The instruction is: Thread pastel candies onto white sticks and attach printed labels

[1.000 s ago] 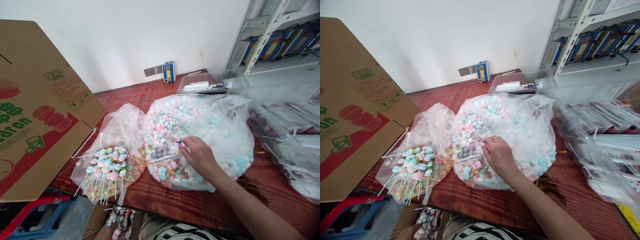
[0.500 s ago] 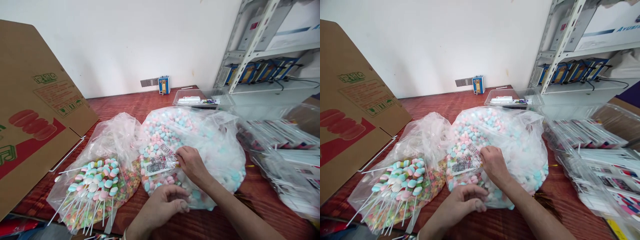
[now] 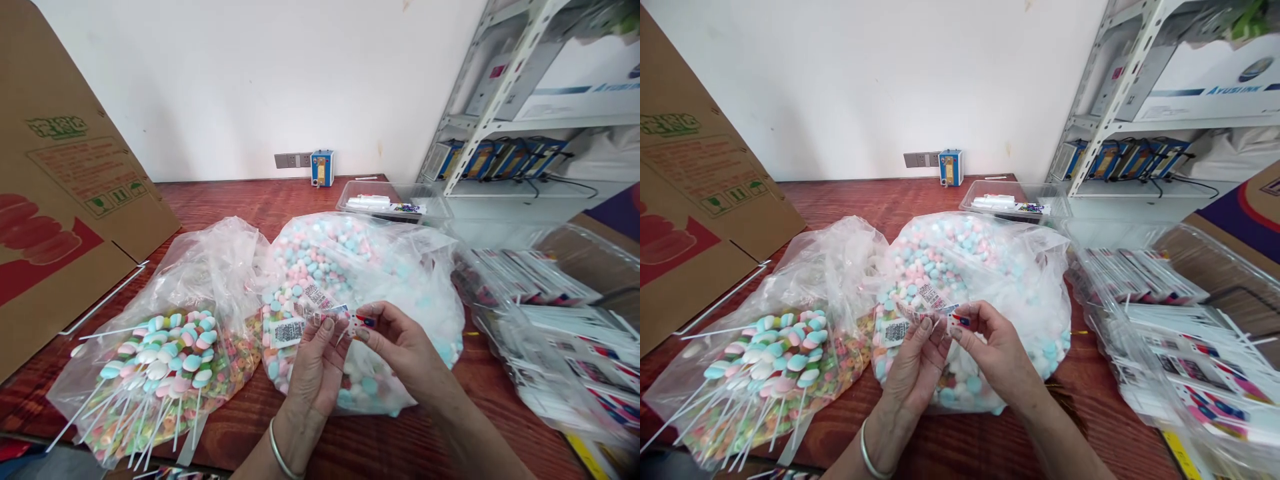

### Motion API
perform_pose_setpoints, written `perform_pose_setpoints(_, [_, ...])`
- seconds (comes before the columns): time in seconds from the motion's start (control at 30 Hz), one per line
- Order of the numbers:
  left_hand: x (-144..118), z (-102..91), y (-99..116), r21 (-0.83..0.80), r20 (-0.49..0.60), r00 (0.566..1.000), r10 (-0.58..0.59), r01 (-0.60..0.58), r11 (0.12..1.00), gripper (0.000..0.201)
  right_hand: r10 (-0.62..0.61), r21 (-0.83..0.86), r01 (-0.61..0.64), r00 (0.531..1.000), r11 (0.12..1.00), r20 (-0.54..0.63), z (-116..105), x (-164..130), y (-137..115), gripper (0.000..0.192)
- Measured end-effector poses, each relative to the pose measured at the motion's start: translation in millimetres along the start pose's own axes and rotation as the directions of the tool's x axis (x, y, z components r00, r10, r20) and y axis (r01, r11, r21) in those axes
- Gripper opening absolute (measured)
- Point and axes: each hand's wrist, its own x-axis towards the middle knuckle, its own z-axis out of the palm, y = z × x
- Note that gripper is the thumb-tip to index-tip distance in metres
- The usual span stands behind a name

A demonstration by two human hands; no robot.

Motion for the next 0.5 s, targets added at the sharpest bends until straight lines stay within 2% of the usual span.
perform_pose_setpoints(0.07, [-5, 4.7, -2, 0.039, -0.016, 0.999, 0.043, -0.042, 0.998, 0.026, 0.054, 0.122, -0.047, 0.997, 0.991, -0.057, 7, -5, 10, 0.018])
perform_pose_setpoints(0.17, [-11, 6.8, -2, 0.214, 0.088, 0.995, 0.047, -0.065, 0.975, 0.029, 0.072, 0.144, -0.053, 0.988, 0.988, -0.136, 10, -13, 17, 0.02])
perform_pose_setpoints(0.23, [-14, 5.4, -1, 0.374, 0.104, 0.992, 0.067, -0.101, 0.922, 0.032, 0.06, 0.056, -0.053, 0.989, 0.997, -0.132, 6, -18, 17, 0.021])
perform_pose_setpoints(0.3, [-15, 3.8, -2, 0.482, 0.068, 0.988, 0.141, -0.156, 0.862, 0.031, 0.038, -0.088, -0.049, 0.993, 0.995, -0.115, 1, -22, 14, 0.023])
perform_pose_setpoints(0.4, [-14, 2.4, -7, 0.48, 0.014, 0.971, 0.24, -0.217, 0.85, 0.034, -0.027, -0.306, -0.016, 0.99, 0.952, -0.136, -2, -27, 11, 0.029])
perform_pose_setpoints(0.5, [-11, -1.2, -14, 0.45, -0.053, 0.968, 0.247, -0.197, 0.871, 0.041, -0.102, -0.446, 0.011, 0.979, 0.895, -0.179, 0, -29, 14, 0.037])
